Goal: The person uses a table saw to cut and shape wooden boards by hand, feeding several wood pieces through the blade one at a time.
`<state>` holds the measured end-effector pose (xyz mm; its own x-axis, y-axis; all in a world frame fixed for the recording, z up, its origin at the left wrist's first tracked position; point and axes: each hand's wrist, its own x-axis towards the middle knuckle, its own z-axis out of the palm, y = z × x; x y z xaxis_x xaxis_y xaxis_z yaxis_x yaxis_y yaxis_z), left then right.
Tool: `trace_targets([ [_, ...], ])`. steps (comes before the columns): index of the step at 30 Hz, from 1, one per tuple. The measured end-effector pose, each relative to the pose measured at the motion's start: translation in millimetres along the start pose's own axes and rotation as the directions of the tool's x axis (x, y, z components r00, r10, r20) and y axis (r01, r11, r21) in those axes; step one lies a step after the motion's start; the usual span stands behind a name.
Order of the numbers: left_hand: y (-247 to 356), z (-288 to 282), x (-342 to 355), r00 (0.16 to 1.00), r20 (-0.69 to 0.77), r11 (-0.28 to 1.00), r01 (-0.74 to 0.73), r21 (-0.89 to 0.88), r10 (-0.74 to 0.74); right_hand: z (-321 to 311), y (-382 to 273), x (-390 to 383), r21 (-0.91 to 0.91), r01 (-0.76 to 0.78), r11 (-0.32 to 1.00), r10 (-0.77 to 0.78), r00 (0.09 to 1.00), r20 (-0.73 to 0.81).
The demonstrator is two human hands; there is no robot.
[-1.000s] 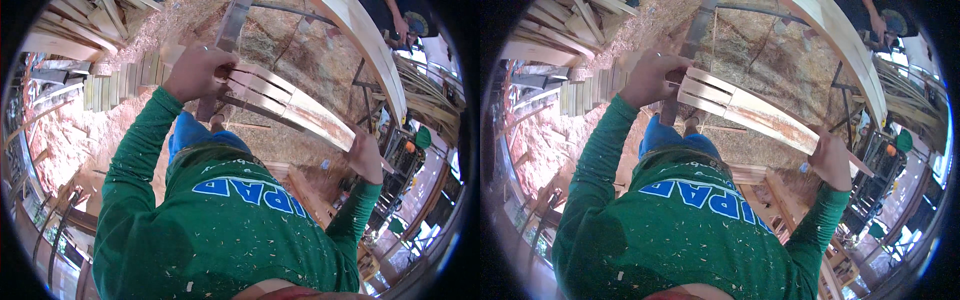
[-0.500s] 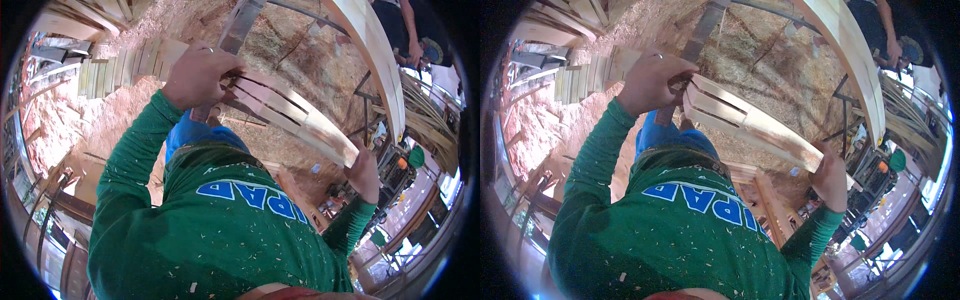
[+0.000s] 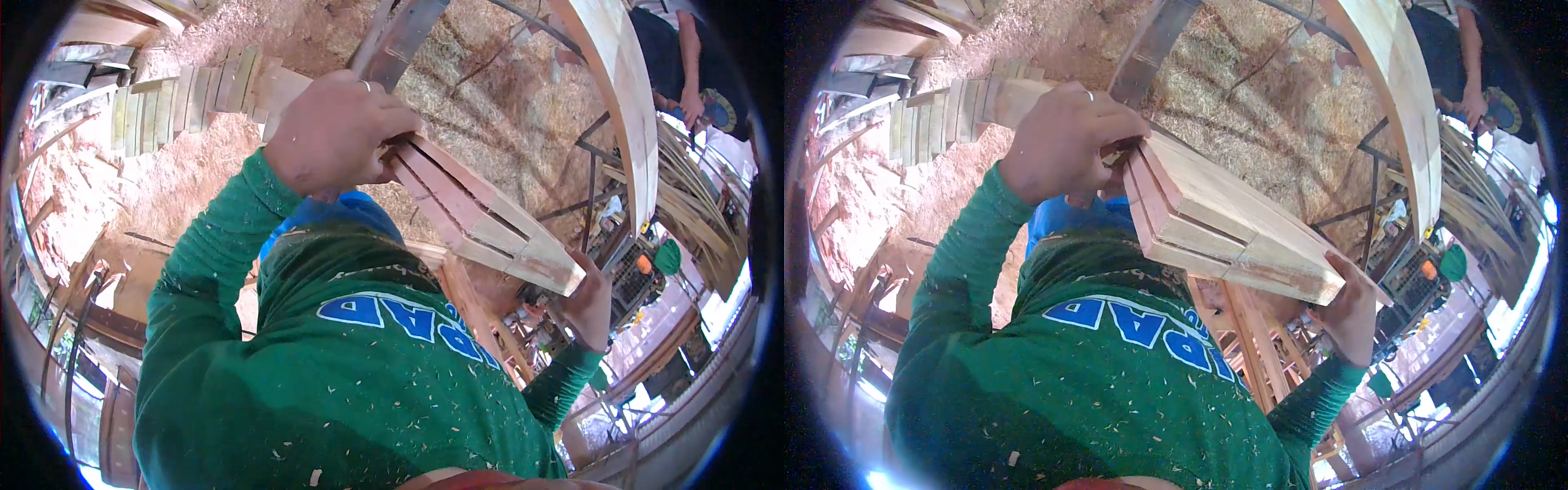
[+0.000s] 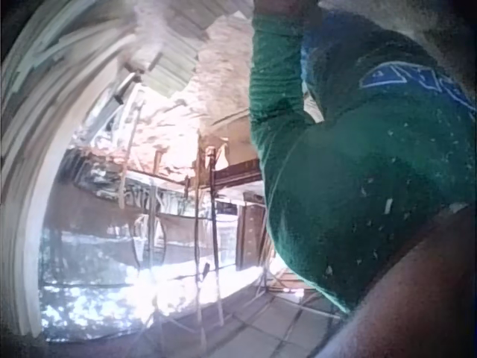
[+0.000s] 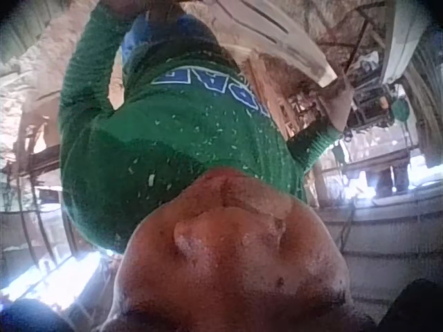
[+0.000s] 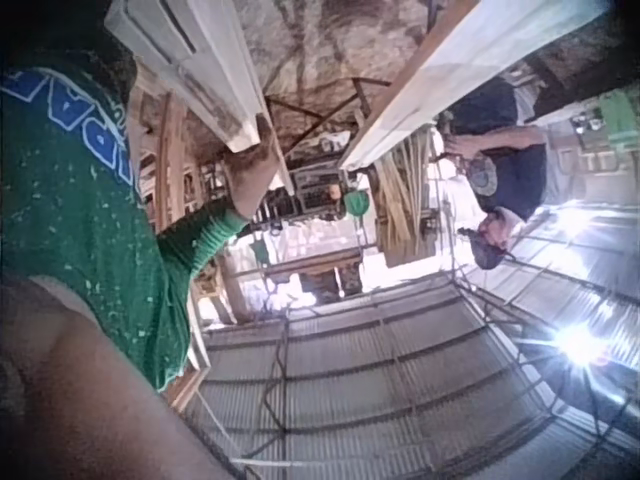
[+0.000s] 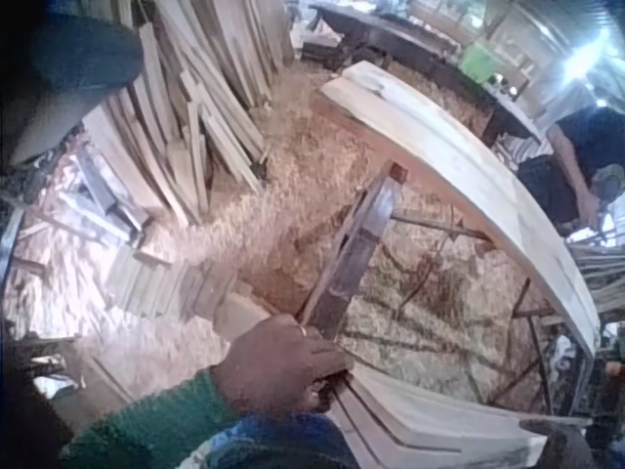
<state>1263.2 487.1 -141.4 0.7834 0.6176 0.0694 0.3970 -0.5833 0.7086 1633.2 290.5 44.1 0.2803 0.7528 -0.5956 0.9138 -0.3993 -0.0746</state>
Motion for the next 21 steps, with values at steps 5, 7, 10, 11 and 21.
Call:
trace_targets([
  [5, 1.8, -1.5, 2.8, 0.999, -0.042, 1.0, -0.005, -0.027, 0.004, -6.6, -7.6, 3.1, 0.02, 0.007, 1.0, -0.008, 0.999, 0.038],
  [7, 1.0, -0.3, 4.0, 0.999, -0.044, 1.0, -0.007, -0.025, 0.005, -6.2, -6.0, 4.1, 0.028, 0.009, 1.0, -0.01, 0.999, 0.036],
  [10, 0.3, 1.3, 4.2, 0.998, -0.058, 1.0, -0.012, -0.018, 0.01, -4.6, -1.5, 5.2, 0.016, 0.011, 1.0, -0.012, 0.999, 0.037],
  [11, 0.3, 1.7, 4.1, 0.997, -0.072, 1.0, -0.016, -0.015, 0.014, -4.7, -2.4, 5.4, 0.024, 0.008, 1.0, -0.009, 0.999, 0.037],
  [21, 1.2, 2.4, 2.3, 0.998, -0.061, 1.0, -0.012, -0.005, 0.012, -7.3, -6.6, 7.6, 0.035, 0.005, 0.999, -0.006, 0.999, 0.044],
])
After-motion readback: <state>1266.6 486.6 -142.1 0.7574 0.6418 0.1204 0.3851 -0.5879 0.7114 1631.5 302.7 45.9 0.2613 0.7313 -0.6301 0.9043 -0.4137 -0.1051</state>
